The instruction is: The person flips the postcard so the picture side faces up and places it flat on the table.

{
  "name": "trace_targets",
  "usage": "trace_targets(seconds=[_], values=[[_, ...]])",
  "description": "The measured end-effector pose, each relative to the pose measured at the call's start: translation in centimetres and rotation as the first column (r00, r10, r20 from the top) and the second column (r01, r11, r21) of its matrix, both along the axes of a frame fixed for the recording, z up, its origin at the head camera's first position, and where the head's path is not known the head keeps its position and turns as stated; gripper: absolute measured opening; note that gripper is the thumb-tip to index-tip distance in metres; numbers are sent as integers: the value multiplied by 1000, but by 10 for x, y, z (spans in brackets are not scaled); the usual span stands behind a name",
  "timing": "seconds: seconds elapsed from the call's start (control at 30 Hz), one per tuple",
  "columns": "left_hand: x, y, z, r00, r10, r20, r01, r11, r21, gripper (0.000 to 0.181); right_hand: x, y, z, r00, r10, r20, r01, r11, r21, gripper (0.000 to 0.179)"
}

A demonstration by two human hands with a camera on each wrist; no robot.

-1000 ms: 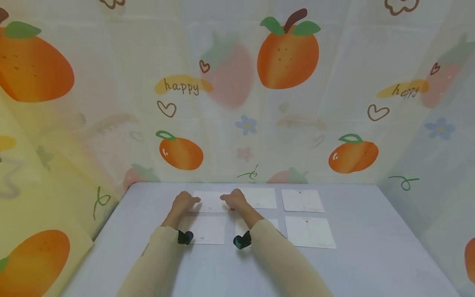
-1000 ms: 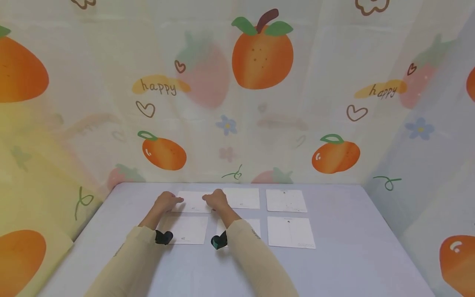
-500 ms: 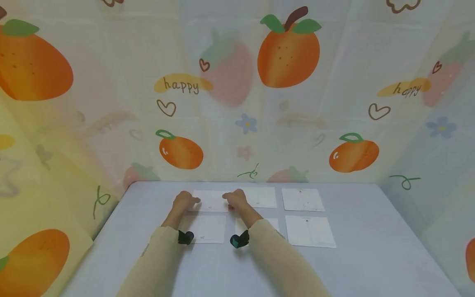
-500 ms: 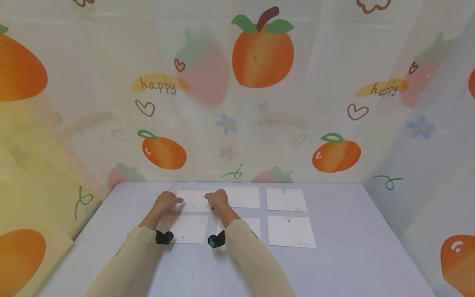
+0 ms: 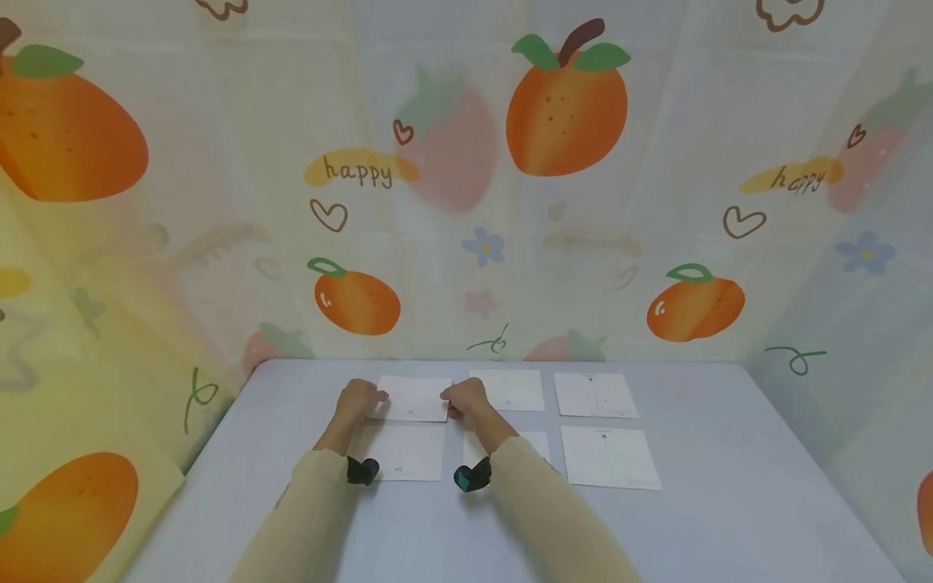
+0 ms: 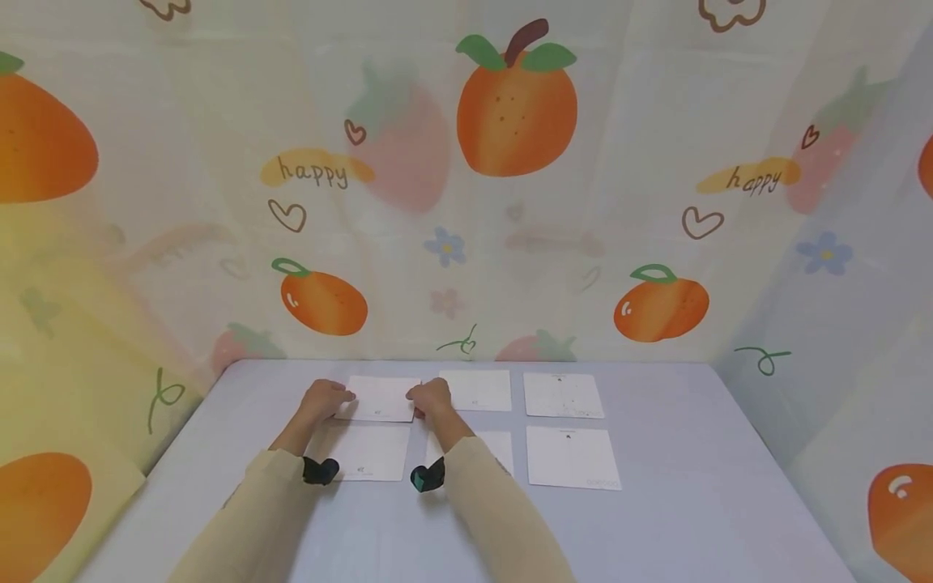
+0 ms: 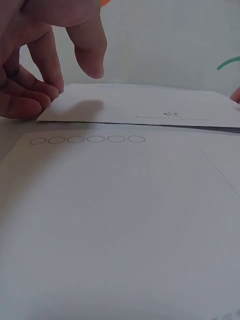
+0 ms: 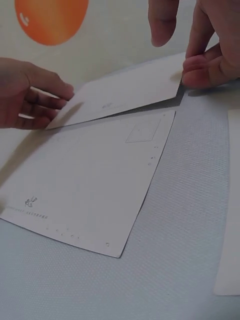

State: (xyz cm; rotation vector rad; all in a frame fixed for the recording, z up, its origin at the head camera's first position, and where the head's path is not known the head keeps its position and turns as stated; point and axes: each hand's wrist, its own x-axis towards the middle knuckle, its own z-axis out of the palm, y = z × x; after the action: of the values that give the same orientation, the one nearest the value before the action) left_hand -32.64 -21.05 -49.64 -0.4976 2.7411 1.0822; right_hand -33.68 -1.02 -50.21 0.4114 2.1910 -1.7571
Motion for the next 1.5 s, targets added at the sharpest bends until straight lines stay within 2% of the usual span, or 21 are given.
trace_targets(seconds=[0.2, 0.4, 0.5, 0.63, 0.73, 0.83, 0.93, 1.13, 1.33, 1.5], values=[[3, -1, 5, 997, 64, -43, -60, 994, 93, 41, 1, 6, 4, 999, -11, -46, 8, 998, -68, 19], [3, -4, 4, 993, 94, -70, -83, 986, 142, 38, 3, 10, 9, 996, -4, -88, -4, 996, -89, 15], [5, -7, 4, 990, 93, -105, -76, 985, 154, 36, 3, 10, 10, 993, 13, -119, -22, 997, -70, 19], [6, -11, 7, 985, 80, -155, -57, 987, 151, 35, 2, 11, 12, 986, 74, -151, -77, 997, -15, 34], [7, -12, 9, 982, 77, -171, -51, 987, 149, 35, 2, 11, 16, 979, 118, -167, -113, 993, 44, 43], [8, -12, 11, 981, 85, -177, -57, 986, 160, 35, 4, 11, 18, 974, 130, -183, -116, 989, 87, 44], [10, -11, 10, 977, 102, -189, -70, 983, 169, 34, 4, 10, 17, 976, 105, -190, -86, 991, 104, 42], [13, -8, 10, 968, 136, -211, -93, 975, 204, 34, 4, 10, 15, 973, 3, -230, 20, 995, 97, 30], [15, -11, 9, 957, 168, -238, -122, 973, 198, 34, 5, 10, 16, 964, -37, -265, 56, 996, 65, 25], [13, -9, 12, 952, 168, -258, -107, 966, 235, 35, 2, 13, 16, 949, -79, -305, 103, 993, 63, 25]])
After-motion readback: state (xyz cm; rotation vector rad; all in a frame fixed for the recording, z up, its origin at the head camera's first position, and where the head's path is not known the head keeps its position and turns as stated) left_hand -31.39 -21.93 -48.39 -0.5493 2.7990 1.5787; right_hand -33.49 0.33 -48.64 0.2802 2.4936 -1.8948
